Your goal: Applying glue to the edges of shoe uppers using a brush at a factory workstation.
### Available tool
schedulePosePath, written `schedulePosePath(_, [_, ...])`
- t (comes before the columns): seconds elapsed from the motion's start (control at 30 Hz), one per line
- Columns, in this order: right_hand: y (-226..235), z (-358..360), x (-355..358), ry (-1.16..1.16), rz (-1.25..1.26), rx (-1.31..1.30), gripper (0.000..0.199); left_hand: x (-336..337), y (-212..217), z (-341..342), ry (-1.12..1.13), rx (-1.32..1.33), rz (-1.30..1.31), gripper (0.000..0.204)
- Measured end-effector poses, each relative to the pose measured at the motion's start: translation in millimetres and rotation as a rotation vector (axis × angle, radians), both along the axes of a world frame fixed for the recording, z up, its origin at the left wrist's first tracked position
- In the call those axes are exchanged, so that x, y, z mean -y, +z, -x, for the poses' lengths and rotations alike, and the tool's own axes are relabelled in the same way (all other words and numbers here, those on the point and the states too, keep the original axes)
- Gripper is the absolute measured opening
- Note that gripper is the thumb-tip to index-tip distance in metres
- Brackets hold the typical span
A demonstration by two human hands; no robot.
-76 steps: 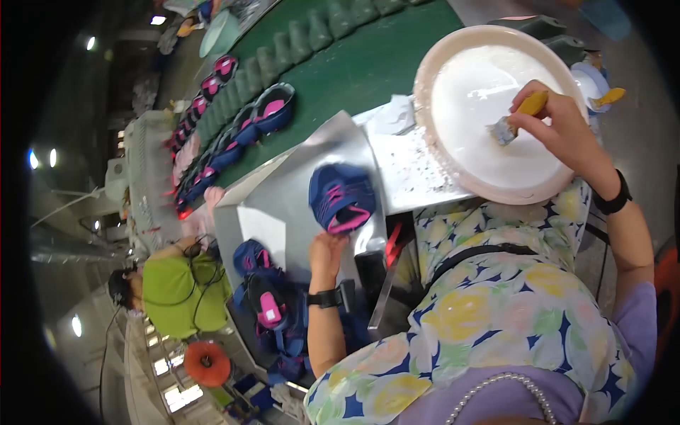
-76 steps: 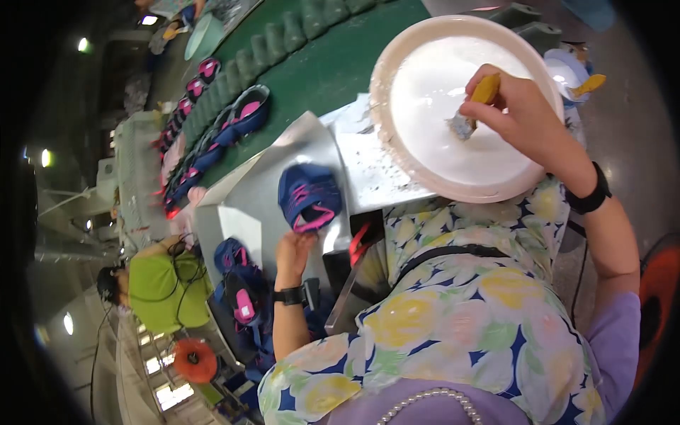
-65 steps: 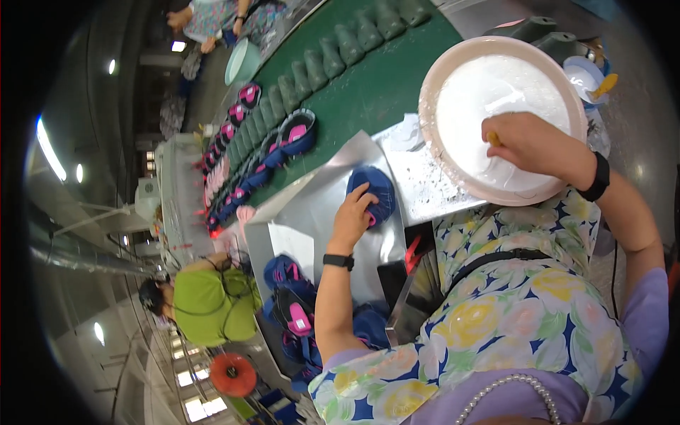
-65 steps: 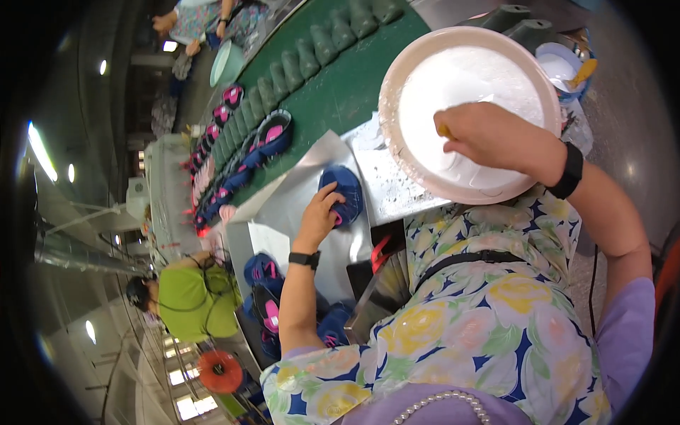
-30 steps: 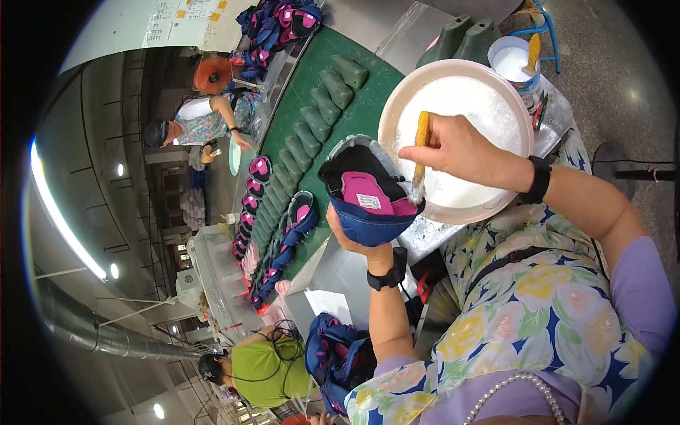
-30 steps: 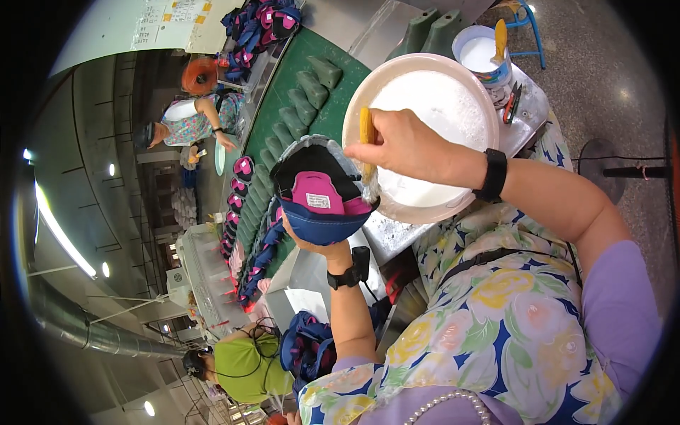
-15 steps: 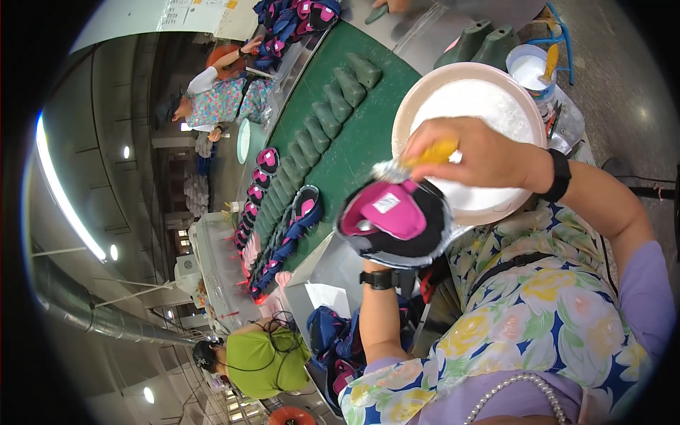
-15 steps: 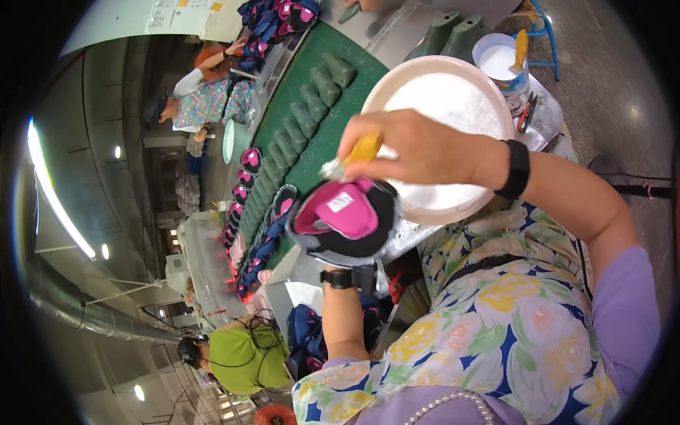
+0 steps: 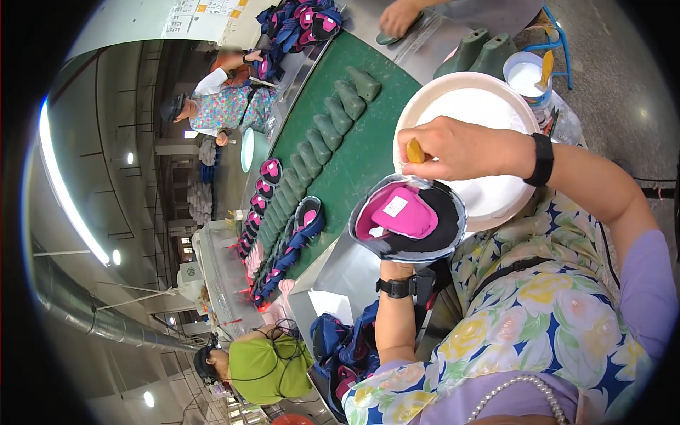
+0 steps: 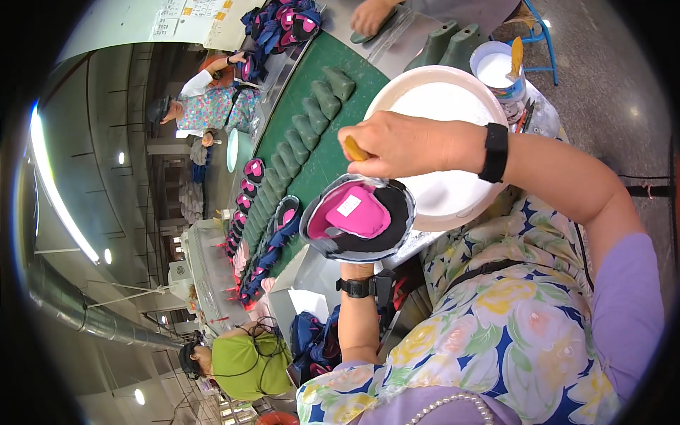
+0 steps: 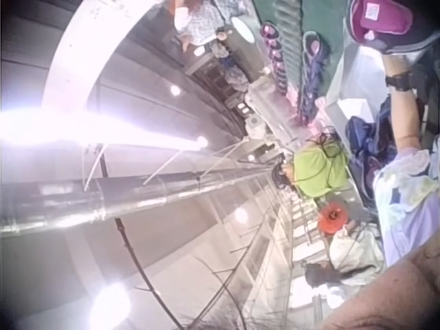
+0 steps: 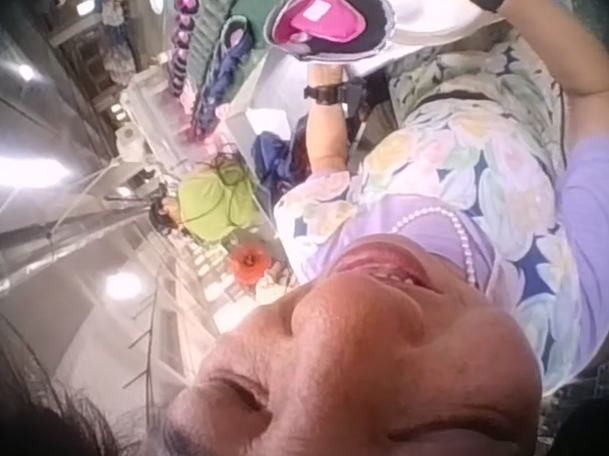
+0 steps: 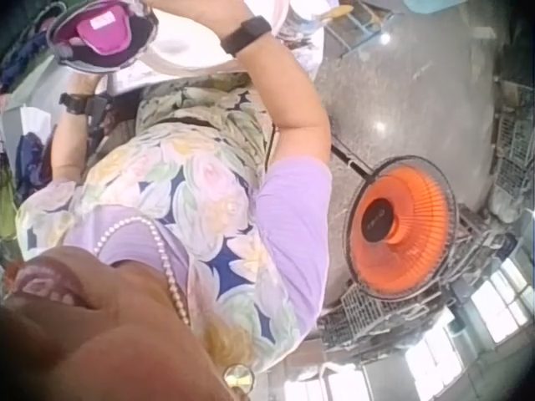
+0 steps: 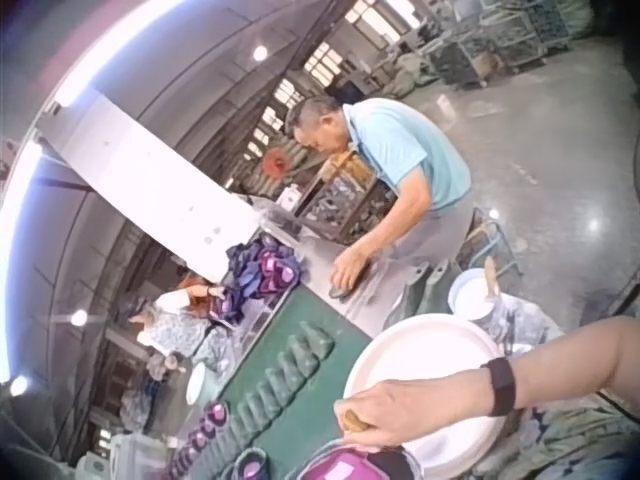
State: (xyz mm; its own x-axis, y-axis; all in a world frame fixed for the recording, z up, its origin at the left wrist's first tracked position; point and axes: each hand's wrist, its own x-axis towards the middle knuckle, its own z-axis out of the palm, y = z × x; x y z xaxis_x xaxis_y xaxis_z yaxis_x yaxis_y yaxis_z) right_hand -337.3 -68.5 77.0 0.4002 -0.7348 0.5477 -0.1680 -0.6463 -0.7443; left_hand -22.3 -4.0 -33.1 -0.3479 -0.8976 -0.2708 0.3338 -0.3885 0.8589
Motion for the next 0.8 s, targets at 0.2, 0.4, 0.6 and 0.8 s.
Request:
schedulePosePath(0.2, [8.5,16.7,-7.7,0.03,-0.337,-0.18,0.017,6.4,13.5,6.4,0.067,0.094,0.156,0.065])
schedulePosePath(0.4, [7.3,1.0,-8.2,0.069,0.08,-0.092,0.017,10.1,18.4,20.6,0.221,0.265,0.426,0.066])
schedulePosePath(0.6, [0.3,12.9,-11.6,0.013,-0.024,-0.103,0.016,18.5,17.9,17.8,0.251,0.331,0.491,0.066])
schedulePosePath(0.8, [-1.6,10.8,-19.1,-0.014,0.111,-0.151,0.017,19.3,18.5,8.1,0.229,0.305,0.454,0.067])
